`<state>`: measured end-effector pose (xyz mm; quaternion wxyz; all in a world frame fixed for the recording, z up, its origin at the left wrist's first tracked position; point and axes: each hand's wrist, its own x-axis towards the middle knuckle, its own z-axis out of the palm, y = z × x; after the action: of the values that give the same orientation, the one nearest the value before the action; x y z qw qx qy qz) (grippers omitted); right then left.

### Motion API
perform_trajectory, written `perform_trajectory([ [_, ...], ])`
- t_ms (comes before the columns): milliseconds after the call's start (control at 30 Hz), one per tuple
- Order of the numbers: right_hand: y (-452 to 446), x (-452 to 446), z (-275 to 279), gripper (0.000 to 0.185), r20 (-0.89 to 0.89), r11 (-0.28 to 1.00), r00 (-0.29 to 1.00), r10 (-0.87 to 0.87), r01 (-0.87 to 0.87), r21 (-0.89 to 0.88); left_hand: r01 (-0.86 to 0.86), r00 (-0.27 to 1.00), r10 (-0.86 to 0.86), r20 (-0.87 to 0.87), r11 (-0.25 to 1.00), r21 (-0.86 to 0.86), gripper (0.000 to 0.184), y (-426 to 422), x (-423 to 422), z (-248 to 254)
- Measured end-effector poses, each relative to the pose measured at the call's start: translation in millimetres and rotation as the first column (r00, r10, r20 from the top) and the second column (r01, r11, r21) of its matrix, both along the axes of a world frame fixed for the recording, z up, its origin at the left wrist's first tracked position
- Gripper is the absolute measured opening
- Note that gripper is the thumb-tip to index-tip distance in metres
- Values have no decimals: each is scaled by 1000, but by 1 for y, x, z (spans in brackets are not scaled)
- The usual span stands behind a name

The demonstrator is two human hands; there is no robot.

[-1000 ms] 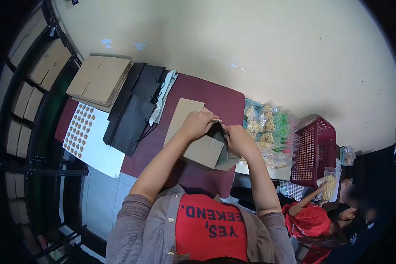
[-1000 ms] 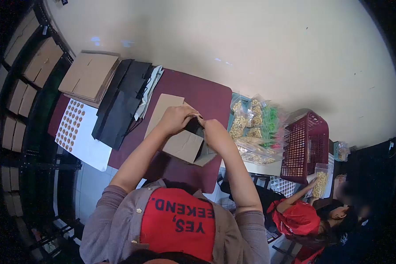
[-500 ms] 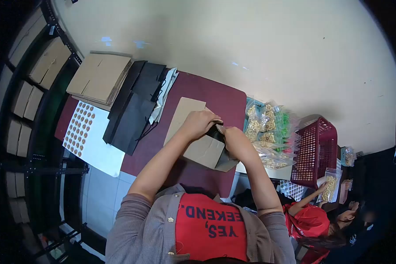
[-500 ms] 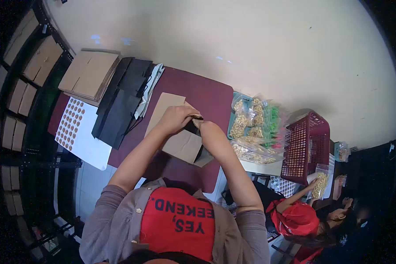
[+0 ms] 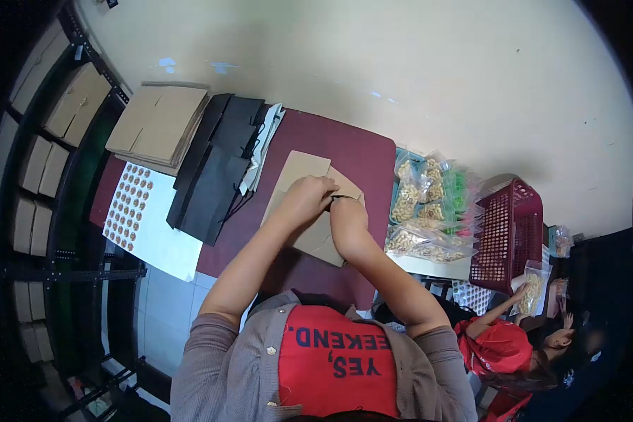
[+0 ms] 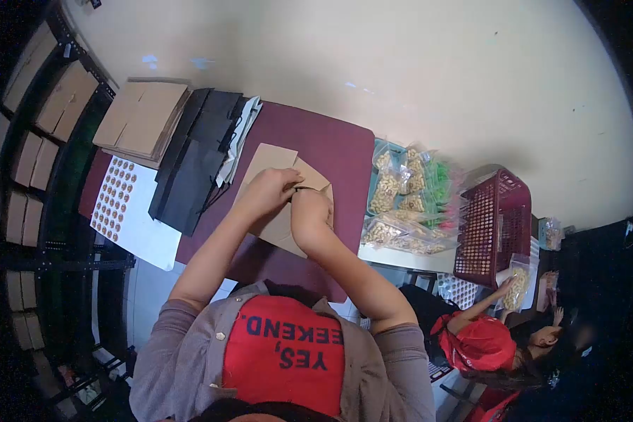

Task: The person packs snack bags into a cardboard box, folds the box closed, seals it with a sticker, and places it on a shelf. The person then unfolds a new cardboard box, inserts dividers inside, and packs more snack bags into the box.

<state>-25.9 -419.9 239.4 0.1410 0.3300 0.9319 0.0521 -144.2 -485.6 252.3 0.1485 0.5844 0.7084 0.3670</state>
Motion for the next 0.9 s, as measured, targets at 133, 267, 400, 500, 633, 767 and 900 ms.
perform_trajectory([
  [133, 13, 16, 30, 26, -336, 937, 942, 3, -119, -327, -41, 997, 30, 64, 986, 163, 26, -3, 4, -19],
  [267, 34, 59, 102, 48, -266, 576, 924, -276, -63, -815, -133, 984, 101, 145, 964, 230, 27, -8, 10, -26],
  [400, 12, 106, 44, 67, -681, 541, 622, -387, -445, -713, -55, 998, 64, -28, 963, 262, 41, -14, 22, -25],
  [500, -28, 106, 13, 77, -747, 535, 454, -486, -521, -665, -75, 997, 80, -9, 961, 267, 47, -14, 27, -28],
  [633, -32, 95, -6, 74, -857, 703, 368, -360, -497, -509, -182, 982, 188, -14, 962, 205, 55, -9, 30, -36],
  [767, -30, 75, -18, 55, -852, 833, 508, -129, -410, -371, -154, 982, 165, -92, 981, 114, 57, -10, 27, -47],
  [900, -31, 67, -25, 54, -806, 853, 581, -112, -359, -378, 17, 998, -18, -68, 1000, -2, 54, -18, 2, -35],
])
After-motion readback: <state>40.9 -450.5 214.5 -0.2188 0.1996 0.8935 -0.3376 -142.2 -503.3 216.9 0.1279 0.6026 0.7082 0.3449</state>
